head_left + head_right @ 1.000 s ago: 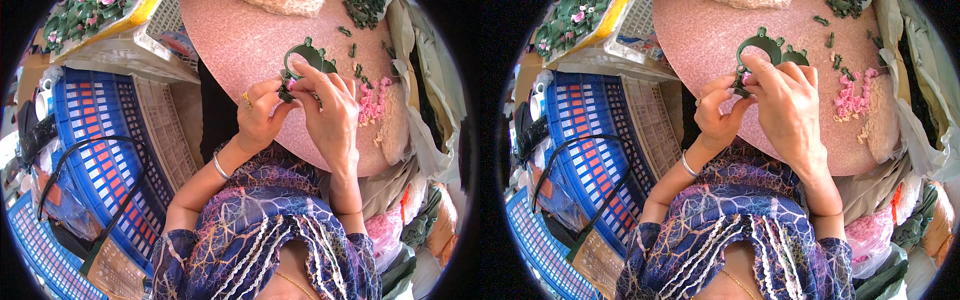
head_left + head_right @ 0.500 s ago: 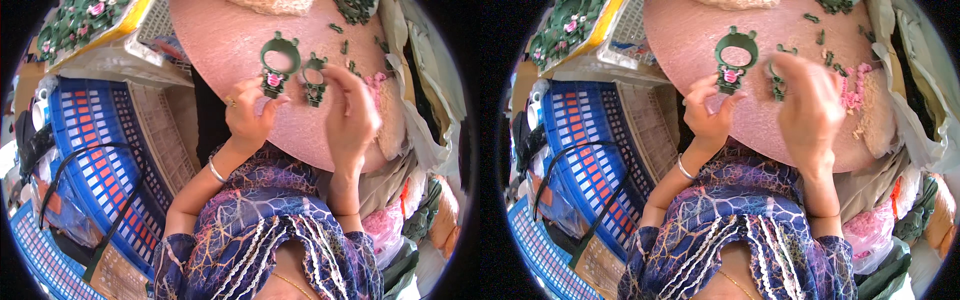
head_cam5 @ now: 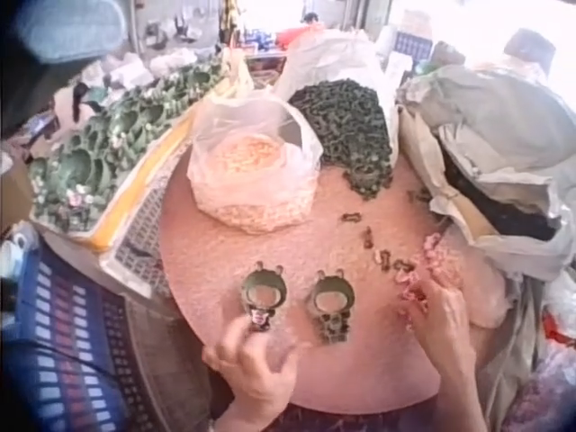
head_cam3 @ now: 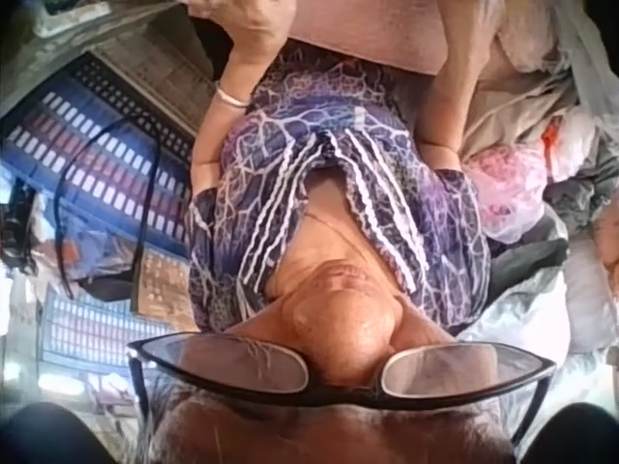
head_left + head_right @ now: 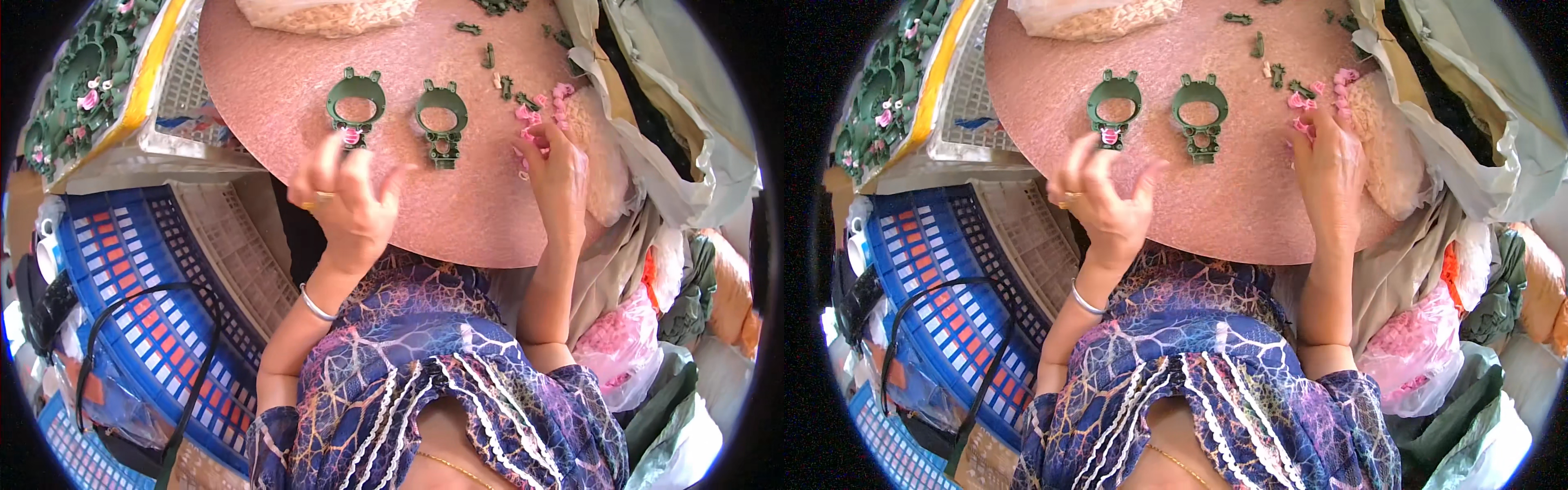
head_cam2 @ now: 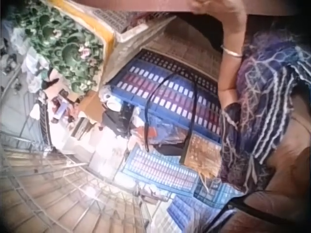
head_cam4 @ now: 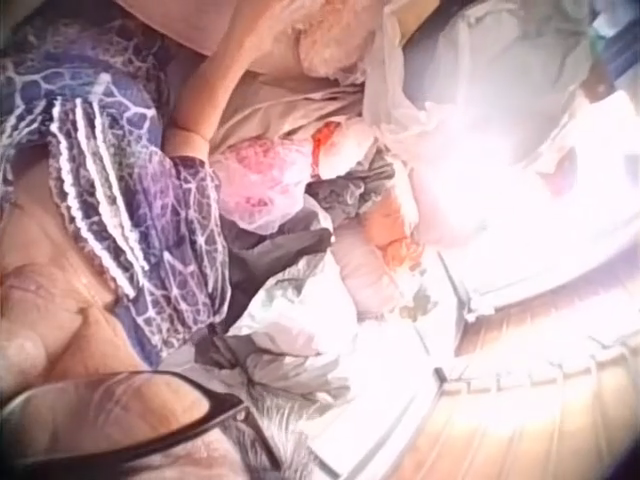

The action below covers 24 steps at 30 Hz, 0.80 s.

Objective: Manually attaching small pink plastic flower components onto circular green plastic toy frames.

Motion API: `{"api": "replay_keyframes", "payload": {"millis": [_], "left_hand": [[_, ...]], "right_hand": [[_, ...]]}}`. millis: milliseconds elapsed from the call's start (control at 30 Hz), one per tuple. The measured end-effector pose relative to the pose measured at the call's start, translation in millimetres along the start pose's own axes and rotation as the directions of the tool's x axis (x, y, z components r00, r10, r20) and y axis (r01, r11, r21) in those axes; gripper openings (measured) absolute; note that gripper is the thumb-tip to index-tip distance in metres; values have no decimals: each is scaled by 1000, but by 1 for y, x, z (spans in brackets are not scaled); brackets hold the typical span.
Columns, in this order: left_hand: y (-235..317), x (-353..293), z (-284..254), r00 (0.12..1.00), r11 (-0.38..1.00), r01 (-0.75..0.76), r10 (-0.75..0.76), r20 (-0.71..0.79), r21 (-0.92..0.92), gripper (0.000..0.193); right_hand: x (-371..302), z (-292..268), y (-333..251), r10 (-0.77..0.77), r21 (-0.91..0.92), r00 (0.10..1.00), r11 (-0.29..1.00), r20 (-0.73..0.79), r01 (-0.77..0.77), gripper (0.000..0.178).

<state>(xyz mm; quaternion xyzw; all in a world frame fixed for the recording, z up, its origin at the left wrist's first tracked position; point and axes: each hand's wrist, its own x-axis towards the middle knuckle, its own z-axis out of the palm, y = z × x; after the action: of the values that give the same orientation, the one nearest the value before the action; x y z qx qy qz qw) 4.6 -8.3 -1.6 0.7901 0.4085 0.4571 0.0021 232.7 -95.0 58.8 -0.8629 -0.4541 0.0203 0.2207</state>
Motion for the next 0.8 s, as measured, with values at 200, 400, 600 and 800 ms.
{"api": "replay_keyframes", "payload": {"millis": [200, 400, 600, 800], "left_hand": [[35, 11, 3, 957, 989, -69, 102, 272, -128, 72], [45, 16, 22, 942, 991, -20, 62, 330, -130, 54], [28, 6, 13, 965, 906, 102, 11, 263, -410, 46], [16, -7, -4, 977, 889, 78, 23, 214, -452, 55]], "right_hand": [[-4, 8, 11, -174, -142, 984, 974, 28, 176, 15], [-7, 0, -20, -201, 231, 975, 948, -91, 217, 13], [-25, 22, -40, -142, 713, 989, 691, -32, 122, 20], [-30, 27, -58, -446, 384, 893, 815, -65, 435, 42]]}}
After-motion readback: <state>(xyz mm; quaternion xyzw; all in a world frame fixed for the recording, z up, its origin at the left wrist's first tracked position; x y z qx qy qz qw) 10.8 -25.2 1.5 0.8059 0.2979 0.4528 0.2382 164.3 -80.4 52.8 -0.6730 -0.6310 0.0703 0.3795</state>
